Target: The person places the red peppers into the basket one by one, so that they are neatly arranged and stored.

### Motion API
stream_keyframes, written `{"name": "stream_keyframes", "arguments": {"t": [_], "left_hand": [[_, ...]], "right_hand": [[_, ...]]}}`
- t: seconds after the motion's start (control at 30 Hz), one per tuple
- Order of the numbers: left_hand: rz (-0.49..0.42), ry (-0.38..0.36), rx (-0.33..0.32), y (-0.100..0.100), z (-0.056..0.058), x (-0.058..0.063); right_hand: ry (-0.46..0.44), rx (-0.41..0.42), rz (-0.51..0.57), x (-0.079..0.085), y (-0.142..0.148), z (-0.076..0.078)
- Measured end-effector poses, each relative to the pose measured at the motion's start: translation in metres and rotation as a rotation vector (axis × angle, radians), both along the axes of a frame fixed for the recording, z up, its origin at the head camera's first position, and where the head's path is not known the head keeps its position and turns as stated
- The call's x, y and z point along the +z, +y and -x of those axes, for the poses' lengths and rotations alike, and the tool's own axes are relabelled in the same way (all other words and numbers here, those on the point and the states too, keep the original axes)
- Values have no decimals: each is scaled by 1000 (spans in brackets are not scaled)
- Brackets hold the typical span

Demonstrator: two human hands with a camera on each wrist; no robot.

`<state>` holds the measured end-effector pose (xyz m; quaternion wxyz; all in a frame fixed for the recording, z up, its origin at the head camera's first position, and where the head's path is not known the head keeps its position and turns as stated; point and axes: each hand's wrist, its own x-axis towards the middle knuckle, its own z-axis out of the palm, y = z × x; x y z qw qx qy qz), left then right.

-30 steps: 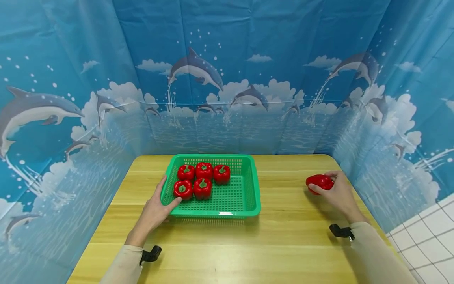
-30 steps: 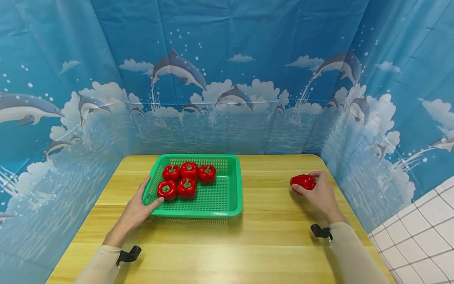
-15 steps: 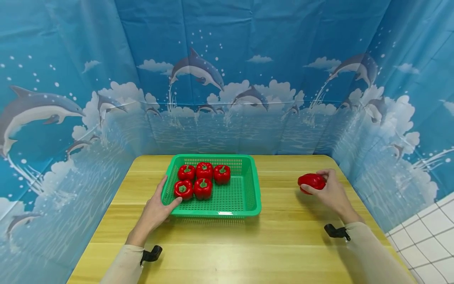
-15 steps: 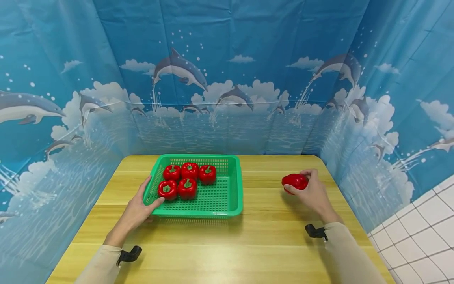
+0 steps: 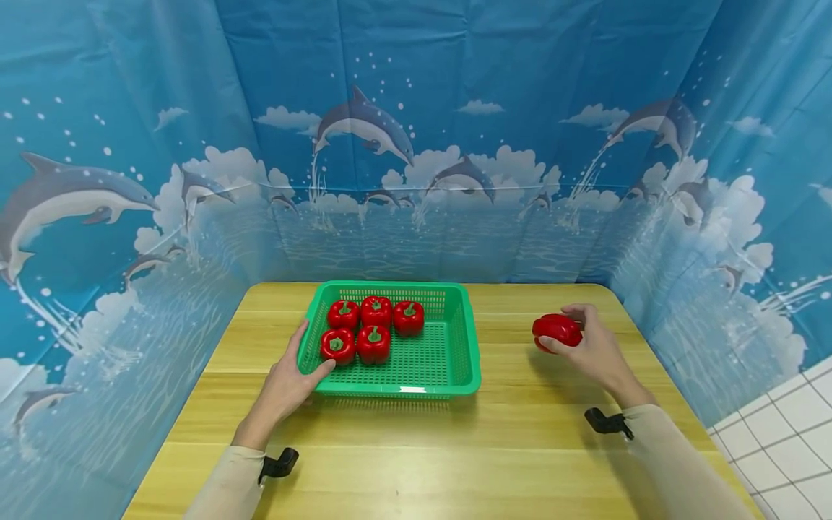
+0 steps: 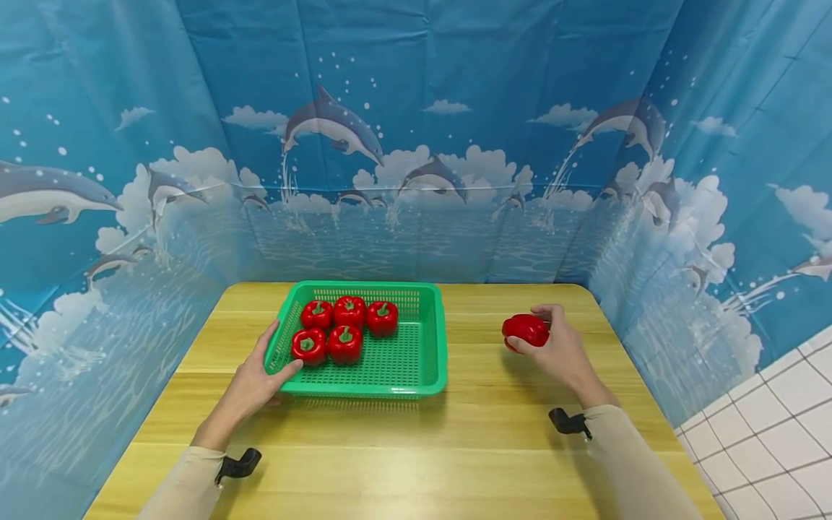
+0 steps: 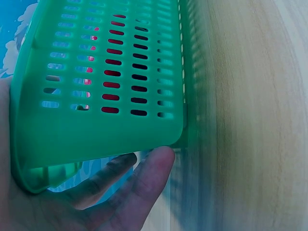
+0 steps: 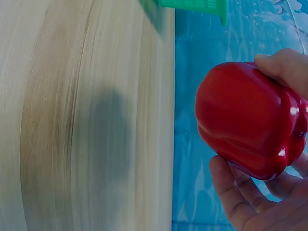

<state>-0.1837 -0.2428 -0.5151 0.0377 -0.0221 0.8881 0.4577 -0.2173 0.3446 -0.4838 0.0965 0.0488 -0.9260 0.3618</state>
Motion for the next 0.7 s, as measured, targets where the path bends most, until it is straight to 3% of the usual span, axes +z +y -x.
{"name": "stream_keyframes", "arguments": {"t": [0.33,0.7], "left_hand": [[-3,6,-5,0,0,0],[-7,12,-6,1,1,-1]], "right_hand": [[28,85,28,4,-14,1],[49,124,15,9,-27,1]]}}
